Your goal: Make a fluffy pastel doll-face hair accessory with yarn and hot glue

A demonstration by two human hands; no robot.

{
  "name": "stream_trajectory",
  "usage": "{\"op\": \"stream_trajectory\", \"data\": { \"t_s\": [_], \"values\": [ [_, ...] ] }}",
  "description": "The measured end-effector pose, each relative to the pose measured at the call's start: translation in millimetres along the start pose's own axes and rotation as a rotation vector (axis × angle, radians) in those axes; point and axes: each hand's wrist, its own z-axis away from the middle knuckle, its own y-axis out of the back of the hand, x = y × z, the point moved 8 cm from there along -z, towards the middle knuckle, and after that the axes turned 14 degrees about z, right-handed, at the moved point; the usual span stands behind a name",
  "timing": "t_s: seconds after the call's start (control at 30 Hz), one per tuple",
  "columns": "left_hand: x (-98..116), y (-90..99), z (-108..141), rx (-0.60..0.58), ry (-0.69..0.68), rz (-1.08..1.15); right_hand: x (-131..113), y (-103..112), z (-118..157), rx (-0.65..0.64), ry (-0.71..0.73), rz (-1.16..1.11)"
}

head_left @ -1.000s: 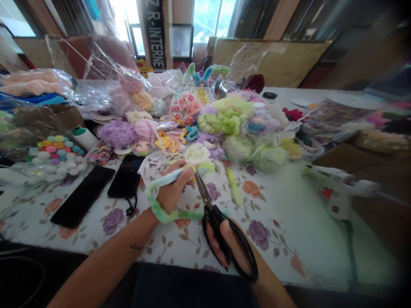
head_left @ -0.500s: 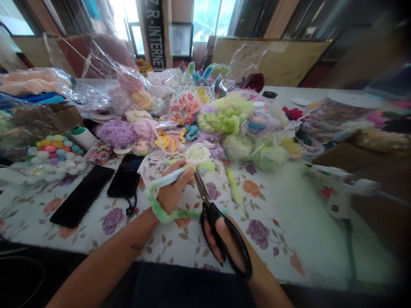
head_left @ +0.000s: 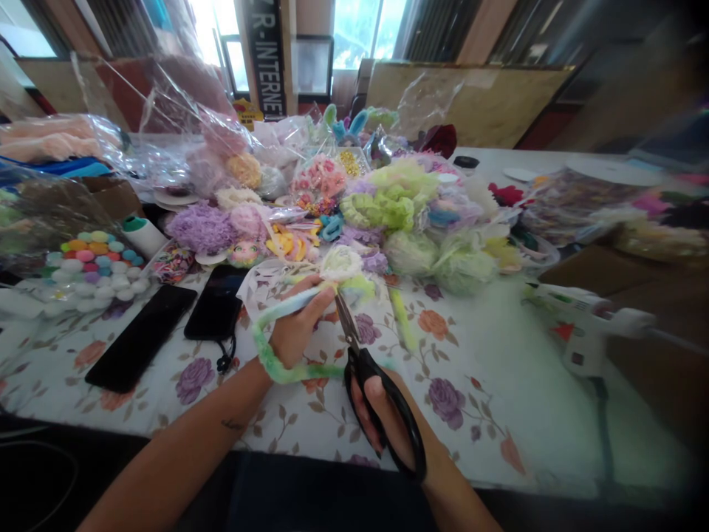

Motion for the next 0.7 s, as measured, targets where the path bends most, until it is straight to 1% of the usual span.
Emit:
{"op": "stream_trajectory", "data": {
  "t_s": [0.1,0.23,0.33,0.57,0.7],
  "values": [
    [0.0,1.7,-0.2,0.014,-0.018,-0.018,0.3,-0.1,-0.6,0.009,0.012,-0.006],
    [-1.3,3.1,0.7,0.042,0.007,-0.013,3.3,-1.6,-1.3,0.012,-0.016,-0.001],
    [-0.1,5.0,0.8,0.059,-0.005,-0.043,4.8,-2.3,-2.5,0.017,-0.031,-0.003],
    [0.8,7.1,0.5,0.067,-0.03,-0.104,9.2,-1.5,-4.0,0.03,-0.075,0.016],
    [0.8,5.1,1.3,0.061,-0.009,-0.098,10.4,-1.9,-4.1,0.035,-0.102,0.011]
  ]
}}
